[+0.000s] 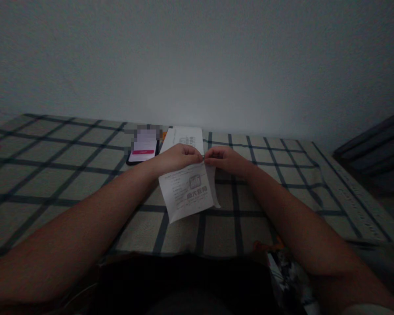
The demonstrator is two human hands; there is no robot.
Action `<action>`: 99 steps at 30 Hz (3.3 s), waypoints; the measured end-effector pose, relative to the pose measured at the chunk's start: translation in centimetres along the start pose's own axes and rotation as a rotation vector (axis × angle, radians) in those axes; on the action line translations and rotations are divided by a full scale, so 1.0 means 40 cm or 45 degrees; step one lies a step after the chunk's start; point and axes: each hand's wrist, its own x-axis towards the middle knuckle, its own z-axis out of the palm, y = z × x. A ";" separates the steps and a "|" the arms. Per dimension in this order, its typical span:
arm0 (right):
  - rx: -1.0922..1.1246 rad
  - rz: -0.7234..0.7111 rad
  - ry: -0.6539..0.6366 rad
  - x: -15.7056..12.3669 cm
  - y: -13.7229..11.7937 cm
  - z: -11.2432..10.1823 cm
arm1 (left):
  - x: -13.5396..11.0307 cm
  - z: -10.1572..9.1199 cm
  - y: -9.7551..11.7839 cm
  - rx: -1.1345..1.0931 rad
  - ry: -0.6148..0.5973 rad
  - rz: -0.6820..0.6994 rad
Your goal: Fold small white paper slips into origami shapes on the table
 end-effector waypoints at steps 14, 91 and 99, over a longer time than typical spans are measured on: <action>0.081 0.158 -0.036 -0.006 -0.008 -0.005 | 0.000 -0.007 0.000 -0.114 -0.205 -0.093; 0.025 0.193 -0.050 -0.016 -0.032 -0.012 | -0.011 -0.009 0.003 -0.275 -0.238 -0.163; -0.023 0.094 0.021 -0.017 -0.030 -0.007 | -0.011 -0.006 0.005 -0.352 -0.213 -0.140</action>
